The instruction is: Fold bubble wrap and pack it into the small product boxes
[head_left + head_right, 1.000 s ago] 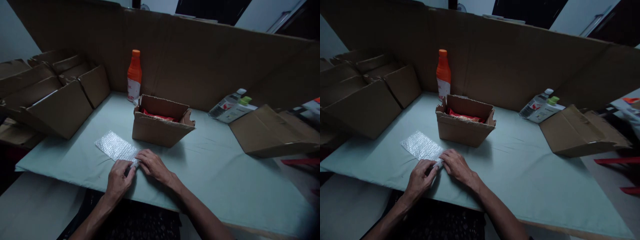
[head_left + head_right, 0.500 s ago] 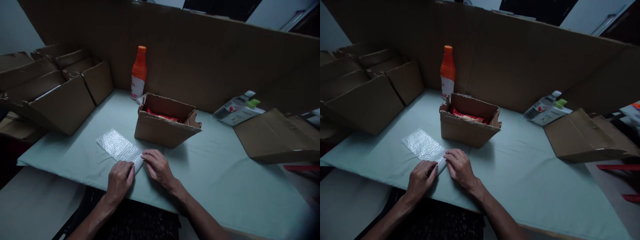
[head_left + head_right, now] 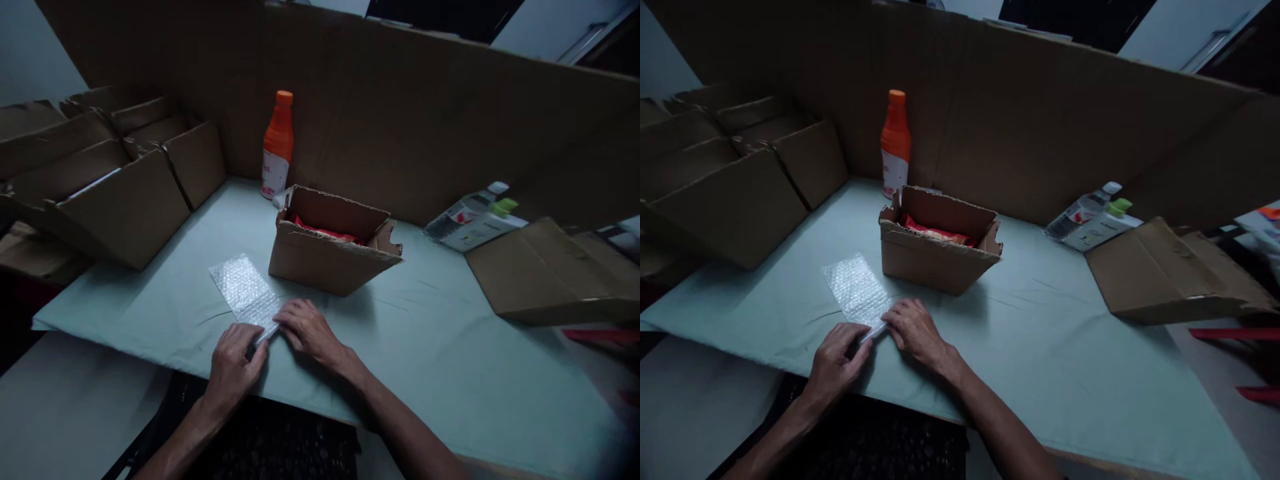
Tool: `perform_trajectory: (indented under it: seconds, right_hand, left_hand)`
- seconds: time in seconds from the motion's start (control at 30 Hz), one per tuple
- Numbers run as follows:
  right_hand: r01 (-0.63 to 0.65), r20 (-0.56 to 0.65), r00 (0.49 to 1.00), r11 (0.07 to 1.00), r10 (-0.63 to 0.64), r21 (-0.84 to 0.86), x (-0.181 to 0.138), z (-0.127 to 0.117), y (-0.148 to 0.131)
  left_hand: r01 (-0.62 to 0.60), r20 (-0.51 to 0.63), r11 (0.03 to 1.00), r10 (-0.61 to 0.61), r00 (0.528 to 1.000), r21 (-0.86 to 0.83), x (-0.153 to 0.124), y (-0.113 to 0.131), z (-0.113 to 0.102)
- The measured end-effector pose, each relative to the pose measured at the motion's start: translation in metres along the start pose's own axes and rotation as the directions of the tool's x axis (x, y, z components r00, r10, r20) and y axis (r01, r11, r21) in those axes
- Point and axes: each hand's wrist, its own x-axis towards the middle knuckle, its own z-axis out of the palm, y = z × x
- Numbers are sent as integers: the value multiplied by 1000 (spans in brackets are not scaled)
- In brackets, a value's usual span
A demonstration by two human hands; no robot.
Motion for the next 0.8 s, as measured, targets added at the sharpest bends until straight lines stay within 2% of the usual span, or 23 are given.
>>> perform_trajectory:
  seconds: [0.07,0.17,0.27,0.47,0.6,0.73,0.8]
  right_hand:
    - [-5,-9,1000,999,5,51,2,-3,-2]
    - [-38,-129,991,996,48,83,2,-1,-3]
    - [-43,-229,972,998,50,38,0,4,-4]
    - [-34,-108,994,998,28,-49,0,11,-4]
    - [-72,-57,996,997,73,15,5,7,-4]
    - [-74,56,996,991,68,111,2,1,-5]
    - [-75,25,997,987,72,141,0,1,-7]
  left_hand:
    - [46,-15,998,-46,999,-35,0,-2,-4]
    - [79,-42,997,-79,996,-10,4,-10,-8]
    - [68,-64,996,-64,996,49,11,-19,-8]
    - [12,-100,997,-4,995,78,15,-25,-7]
    - [-49,-84,998,52,995,29,8,-20,-13]
    - [60,-32,994,-63,997,-92,4,-20,-21]
    - [100,-27,991,-102,994,-87,5,-24,-22]
